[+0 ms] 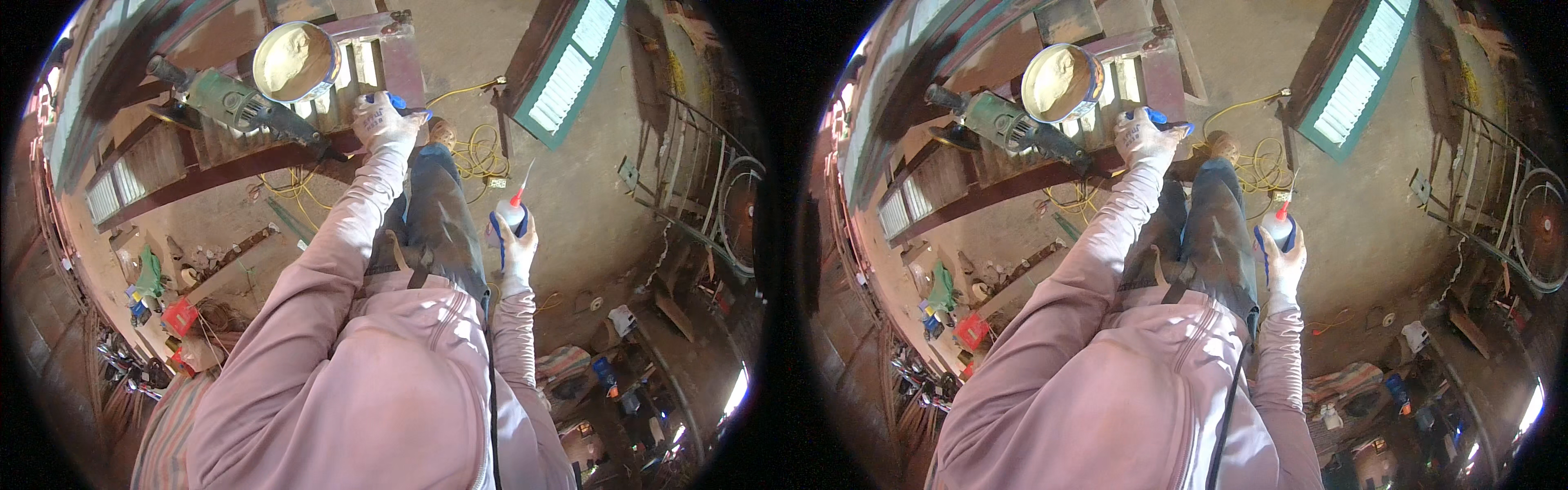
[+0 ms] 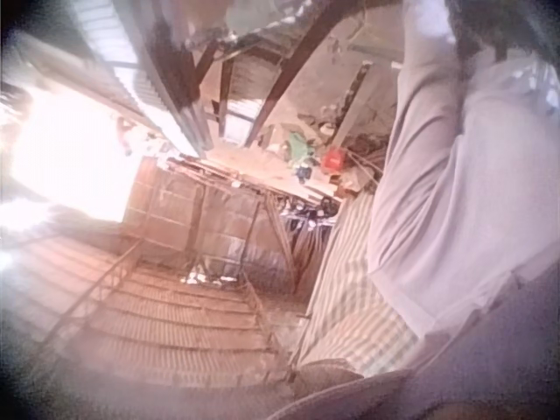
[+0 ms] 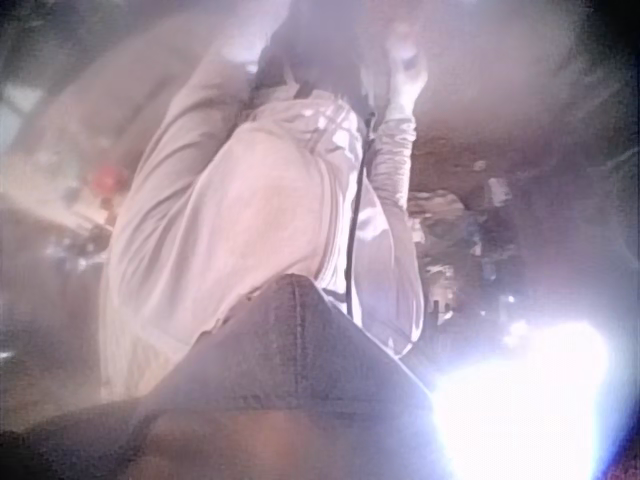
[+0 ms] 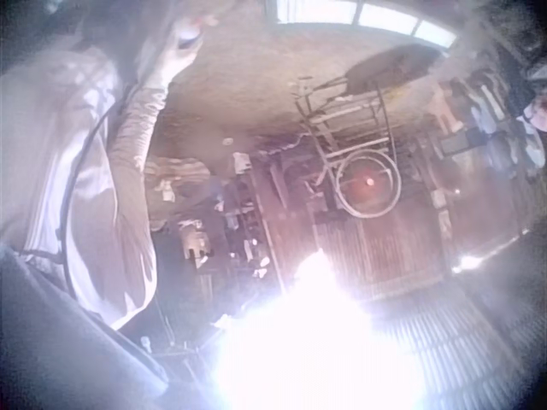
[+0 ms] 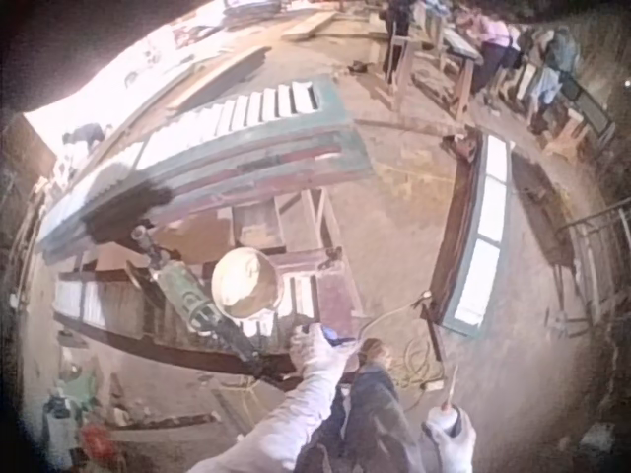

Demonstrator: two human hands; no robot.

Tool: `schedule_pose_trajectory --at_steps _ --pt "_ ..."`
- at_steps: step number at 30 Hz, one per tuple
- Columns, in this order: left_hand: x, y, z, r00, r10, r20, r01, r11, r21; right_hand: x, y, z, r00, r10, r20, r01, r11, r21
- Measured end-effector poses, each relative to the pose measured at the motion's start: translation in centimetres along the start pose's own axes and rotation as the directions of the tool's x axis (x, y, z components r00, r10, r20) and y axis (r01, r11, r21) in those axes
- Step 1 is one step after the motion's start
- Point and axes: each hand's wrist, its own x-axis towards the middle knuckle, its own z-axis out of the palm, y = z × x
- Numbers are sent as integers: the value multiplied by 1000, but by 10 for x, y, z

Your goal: The person uses a power sander to smooth the edges of a wooden slatted frame. They then apply glue from a bottle to the joints and press the pieces together to assemble the structure.

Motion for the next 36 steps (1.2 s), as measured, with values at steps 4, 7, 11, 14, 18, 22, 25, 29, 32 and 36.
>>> schedule_pose_trajectory --at_steps 4,7,11,14,18,22,25,29,32,36 --pt "-3 -5 2 1000 6 -17 -6 999 -33 -1 -21 3 1000 6 -9 -5 998 56" --pt "-2 -13 3 999 -41 -33 38 994 -101 3 -20 1 999 -25 -20 27 995 98" --pt "4 -32 0 996 -82 -16 78 983 -164 8 -10 0 999 -26 -23 28 996 81" --pt "8 -35 -12 994 -104 27 107 977 -182 12 -2 -1 1000 26 0 -26 993 114" --pt "14 -40 -17 993 -61 101 77 984 -162 11 -11 1 998 58 26 -61 984 168" --pt "21 -32 -25 991 -65 115 79 989 -122 15 -6 7 1000 -3 5 3 998 58" --pt "30 -32 -19 999 -8 52 14 993 -117 13 -25 10 999 26 47 -30 996 85" --pt "9 -36 -23 995 90 33 -88 994 -57 17 -26 11 998 21 66 -24 999 48" --pt "-15 -64 14 875 458 -155 -438 886 150 18 -10 16 1000 -8 22 7 997 72" --pt "-32 -63 22 813 576 84 -563 739 371 15 -25 12 999 19 43 -23 995 98"
